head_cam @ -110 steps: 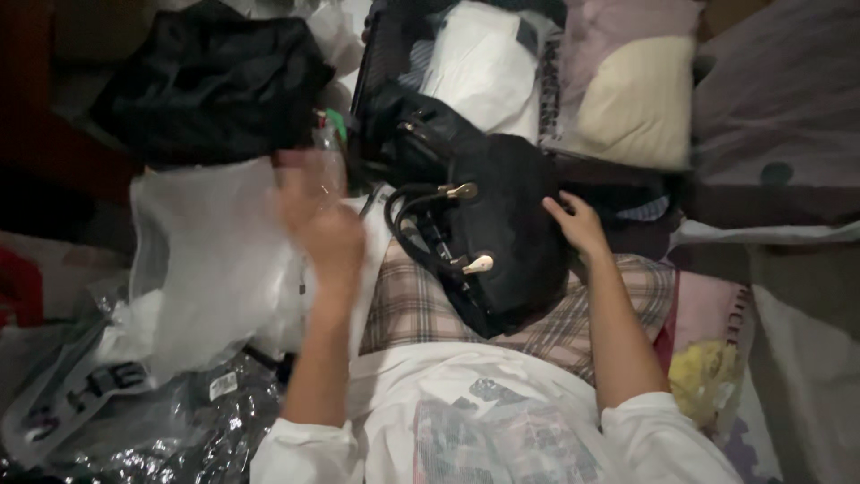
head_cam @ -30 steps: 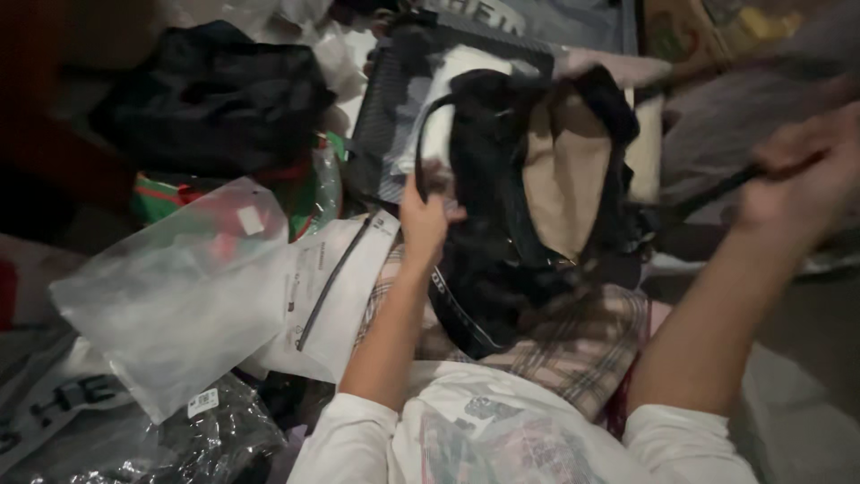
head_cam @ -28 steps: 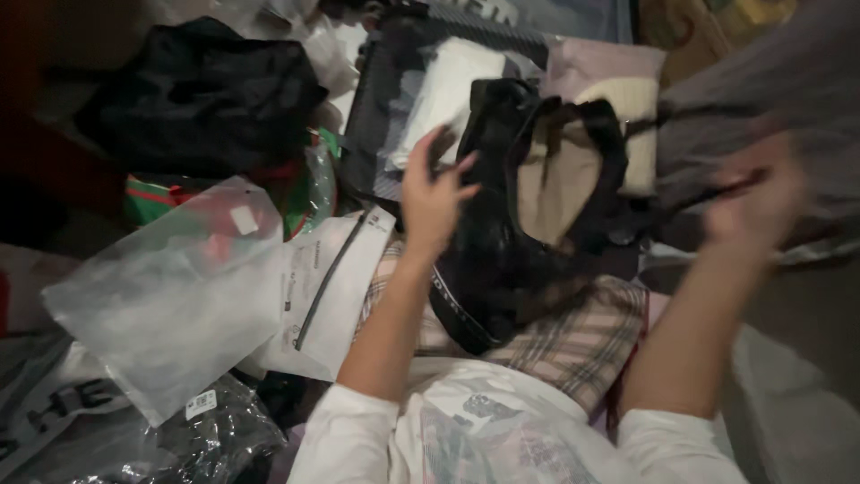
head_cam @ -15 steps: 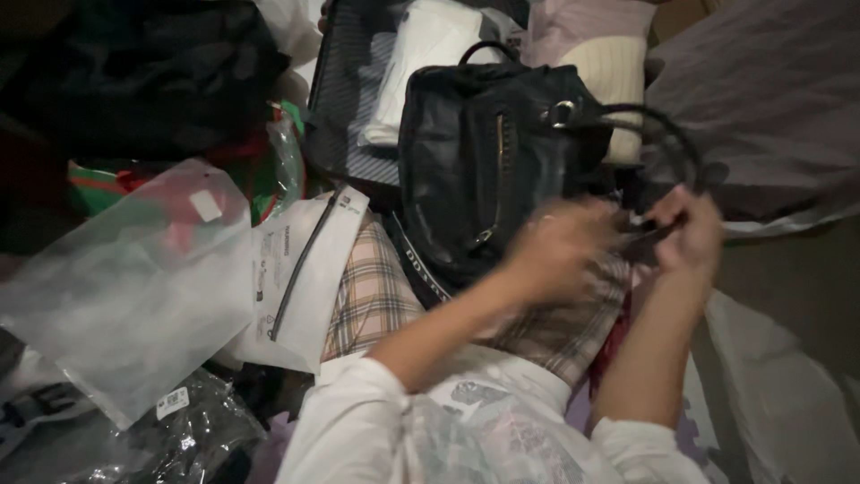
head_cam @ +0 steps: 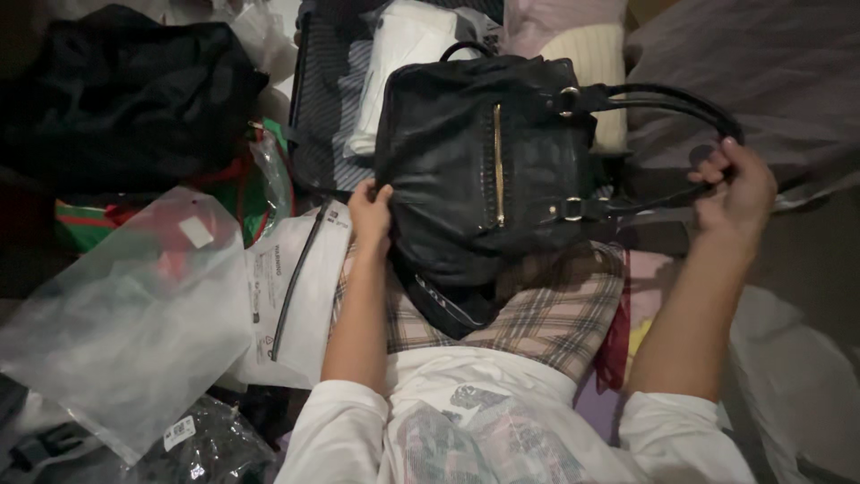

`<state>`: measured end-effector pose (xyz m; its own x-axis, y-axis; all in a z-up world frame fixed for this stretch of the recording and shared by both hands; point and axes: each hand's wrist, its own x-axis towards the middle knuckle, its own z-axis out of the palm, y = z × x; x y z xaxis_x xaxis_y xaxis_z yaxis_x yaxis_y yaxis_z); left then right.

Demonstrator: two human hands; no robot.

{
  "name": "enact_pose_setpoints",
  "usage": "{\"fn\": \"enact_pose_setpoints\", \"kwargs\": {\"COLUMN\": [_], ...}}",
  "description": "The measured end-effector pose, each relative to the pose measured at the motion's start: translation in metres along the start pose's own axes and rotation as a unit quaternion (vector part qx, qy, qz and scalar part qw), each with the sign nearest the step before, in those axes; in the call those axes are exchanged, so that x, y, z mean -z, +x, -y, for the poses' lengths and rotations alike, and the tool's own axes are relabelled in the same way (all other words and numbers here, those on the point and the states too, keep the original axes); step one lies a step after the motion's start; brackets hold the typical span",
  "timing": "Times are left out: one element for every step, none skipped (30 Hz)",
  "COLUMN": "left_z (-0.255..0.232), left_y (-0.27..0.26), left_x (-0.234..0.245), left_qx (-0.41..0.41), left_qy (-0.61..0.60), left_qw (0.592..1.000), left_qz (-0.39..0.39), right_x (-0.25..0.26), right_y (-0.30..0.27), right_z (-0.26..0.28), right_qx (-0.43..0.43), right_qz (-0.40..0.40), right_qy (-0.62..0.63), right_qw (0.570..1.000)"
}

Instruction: The person sits cross-legged and handles several black handbags and plastic-wrapped packages. They open and close bag clasps, adjust straps, and place items into or remove them from clear plastic bags. The person repeatedly picks up, turns over, and sets down the bags and packages.

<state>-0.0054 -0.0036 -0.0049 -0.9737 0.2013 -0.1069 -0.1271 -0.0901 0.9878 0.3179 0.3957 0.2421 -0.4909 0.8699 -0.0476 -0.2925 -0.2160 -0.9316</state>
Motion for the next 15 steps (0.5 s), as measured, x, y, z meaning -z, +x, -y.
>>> {"fn": "enact_pose_setpoints", "kwargs": {"left_z": [0.003,0.007,0.010,0.013,0.015,0.017,0.017,0.016,0.013,0.007,0.001,-0.007,-0.017,-0.028,-0.039], "left_y": [0.004,0.006,0.007,0.008,0.007,0.007,0.006,0.005,0.002,0.001,-0.003,-0.006,-0.007,-0.007,-0.004], "left_x": [0.003,0.004,0.004,0.005,0.003,-0.001,-0.004,-0.009,-0.015,-0.023,-0.031,-0.040,-0.047,-0.054,-0.059], "left_qx": [0.034,0.042,0.049,0.055,0.051,0.046,0.041,0.053,0.066,0.076,0.040,0.002,-0.035,-0.038,-0.040], "left_qy": [-0.068,-0.080,-0.092,-0.103,-0.116,-0.129,-0.141,-0.184,-0.226,-0.268,-0.251,-0.234,-0.216,-0.184,-0.151], "left_qw": [0.997,0.996,0.994,0.993,0.992,0.990,0.989,0.982,0.972,0.960,0.967,0.971,0.973,0.980,0.985], "left_qz": [0.019,0.019,0.019,0.016,0.016,0.016,0.016,0.009,0.001,-0.005,-0.027,-0.049,-0.072,-0.072,-0.073], "right_x": [0.002,0.000,-0.003,-0.010,-0.020,-0.033,-0.047,-0.063,-0.079,-0.095,-0.110,-0.123,-0.134,-0.141,-0.145], "right_y": [0.000,0.000,0.000,0.001,0.001,0.001,0.001,0.001,-0.001,-0.003,-0.004,-0.004,0.002,0.008,0.009], "right_z": [0.002,0.004,0.007,0.008,0.009,0.012,0.015,0.018,0.021,0.024,0.026,0.030,0.042,0.055,0.064], "right_qx": [0.001,0.002,0.002,0.003,0.003,0.004,0.035,0.068,0.102,0.148,0.195,0.241,0.355,0.427,0.478], "right_qz": [-0.011,-0.019,-0.028,-0.020,-0.013,-0.005,0.013,0.029,0.045,0.085,0.124,0.164,0.275,0.326,0.354], "right_qy": [0.007,0.012,0.018,0.025,0.031,0.040,0.022,0.005,-0.011,-0.006,0.000,0.008,-0.042,-0.070,-0.090], "right_qw": [1.000,1.000,0.999,0.999,0.999,0.999,0.999,0.997,0.994,0.985,0.973,0.957,0.892,0.841,0.799]}}
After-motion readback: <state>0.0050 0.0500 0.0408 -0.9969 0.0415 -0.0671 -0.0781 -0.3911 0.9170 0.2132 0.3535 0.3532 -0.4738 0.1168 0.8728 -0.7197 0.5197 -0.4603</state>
